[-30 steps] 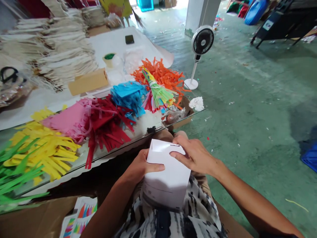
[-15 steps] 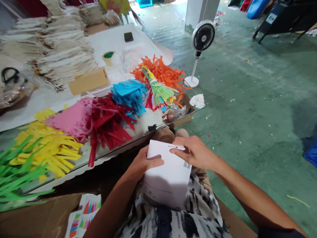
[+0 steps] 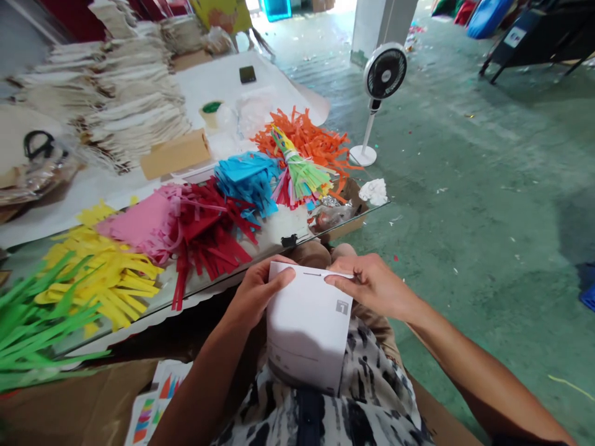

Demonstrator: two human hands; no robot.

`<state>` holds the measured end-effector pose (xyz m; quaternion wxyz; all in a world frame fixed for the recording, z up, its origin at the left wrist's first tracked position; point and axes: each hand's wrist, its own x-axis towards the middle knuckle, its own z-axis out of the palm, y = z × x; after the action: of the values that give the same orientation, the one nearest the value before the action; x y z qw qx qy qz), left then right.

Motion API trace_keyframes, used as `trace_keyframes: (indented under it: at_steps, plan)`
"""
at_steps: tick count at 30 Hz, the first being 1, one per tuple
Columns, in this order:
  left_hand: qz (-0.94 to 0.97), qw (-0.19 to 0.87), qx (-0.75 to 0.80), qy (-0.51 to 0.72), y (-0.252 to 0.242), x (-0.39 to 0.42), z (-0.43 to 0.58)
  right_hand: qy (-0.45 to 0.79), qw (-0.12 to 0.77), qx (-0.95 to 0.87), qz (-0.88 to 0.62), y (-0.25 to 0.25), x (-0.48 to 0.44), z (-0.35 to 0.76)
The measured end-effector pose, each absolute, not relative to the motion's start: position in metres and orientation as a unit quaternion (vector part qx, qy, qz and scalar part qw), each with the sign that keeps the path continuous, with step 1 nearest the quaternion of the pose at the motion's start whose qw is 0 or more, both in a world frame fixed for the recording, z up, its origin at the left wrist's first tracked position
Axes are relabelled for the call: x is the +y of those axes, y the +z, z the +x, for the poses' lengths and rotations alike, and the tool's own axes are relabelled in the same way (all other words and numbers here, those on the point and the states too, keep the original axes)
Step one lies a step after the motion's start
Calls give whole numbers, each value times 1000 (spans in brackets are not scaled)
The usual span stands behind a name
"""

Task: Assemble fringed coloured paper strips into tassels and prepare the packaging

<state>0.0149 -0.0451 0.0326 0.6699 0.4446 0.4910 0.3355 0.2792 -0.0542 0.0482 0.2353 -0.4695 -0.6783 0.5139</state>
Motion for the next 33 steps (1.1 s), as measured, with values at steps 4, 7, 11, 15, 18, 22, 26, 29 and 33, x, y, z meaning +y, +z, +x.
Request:
trace_keyframes:
  at_steps: [4,7,11,15,18,22,26,29,33]
  plan:
    - [433,659,516,336,30,-46,16,580,252,-625,-458,47,-57,271]
    - [418,675,501,344,29,-43,13,611,272,-588,-455,45,-60,268]
    - [439,698,471,313,38,-32,4,576,288,-605,-469,44,-62,266]
    - [458,692,480,286,52,-22,2,542,298,-627,-473,50,-62,262]
    - [450,695,488,278,55,-22,5,503,305,-650,-481,55,-64,258]
    - [446,713,460,285,51,-25,4,499,307,-657,-474,55,-65,256]
    - [432,730,454,272,51,-22,-1,511,308,-644,-478,57,-63,255]
    - [439,712,477,270,57,-20,0,469,309,-665,-492,61,-62,253]
    - [479,677,475,294,63,-22,7,454,299,-676,-497,68,-63,246]
